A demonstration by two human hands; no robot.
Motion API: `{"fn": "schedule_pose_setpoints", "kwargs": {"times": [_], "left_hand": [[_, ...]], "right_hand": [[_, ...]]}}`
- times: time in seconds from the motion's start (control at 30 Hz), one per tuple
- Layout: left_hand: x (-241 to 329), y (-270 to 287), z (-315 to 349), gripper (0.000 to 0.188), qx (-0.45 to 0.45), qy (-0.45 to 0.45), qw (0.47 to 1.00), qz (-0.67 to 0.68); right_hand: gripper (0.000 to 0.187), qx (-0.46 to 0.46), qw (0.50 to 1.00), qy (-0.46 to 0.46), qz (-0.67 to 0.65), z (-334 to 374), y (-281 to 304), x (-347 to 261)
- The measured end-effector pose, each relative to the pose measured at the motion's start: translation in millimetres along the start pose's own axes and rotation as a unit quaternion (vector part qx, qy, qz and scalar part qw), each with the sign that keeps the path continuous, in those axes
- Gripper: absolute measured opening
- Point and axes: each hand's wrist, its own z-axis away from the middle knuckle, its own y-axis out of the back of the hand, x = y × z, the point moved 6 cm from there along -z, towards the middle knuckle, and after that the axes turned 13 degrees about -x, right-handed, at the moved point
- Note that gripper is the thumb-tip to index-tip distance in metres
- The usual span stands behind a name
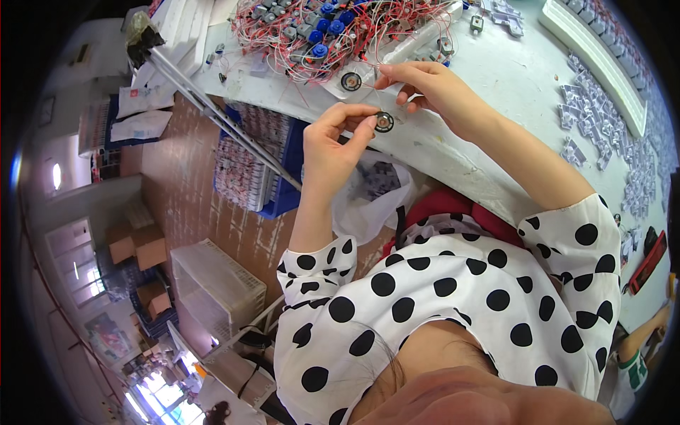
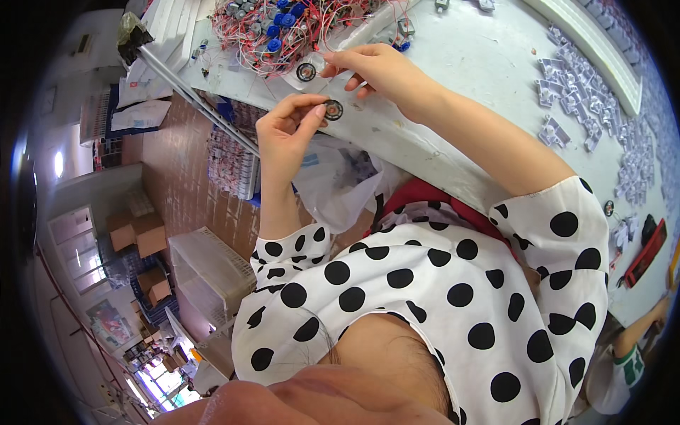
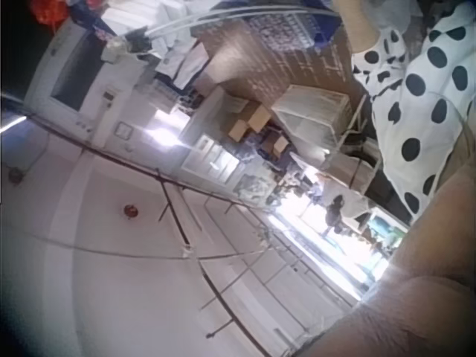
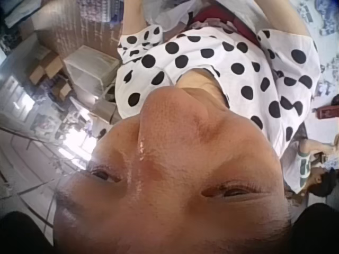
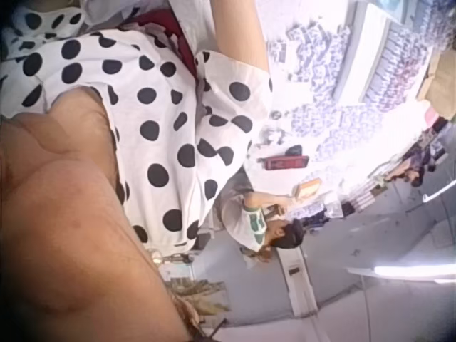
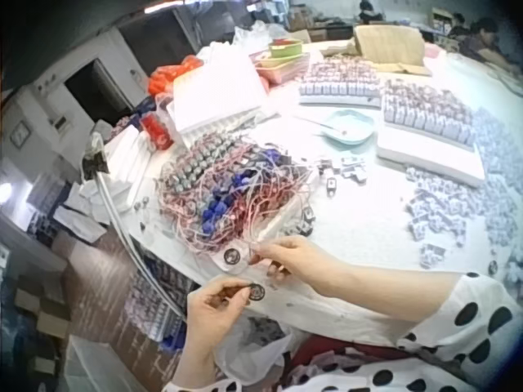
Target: The person assembles small electronic components and small motors into plastic housings by hand, including wiring and mounting the components into a white jig.
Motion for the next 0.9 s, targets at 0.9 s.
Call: {"fn": "schedule_pose_setpoints", "kwargs": {"times": [0.9], "left_hand": [[18.7, -10.4, -15.1, 0.018, 0.055, -0.028, 0.953, -0.297]], "right_hand": [[0.038, 0.078, 0.994, -0.052, -0.052, -2.0, 12.5, 31.4]]}}
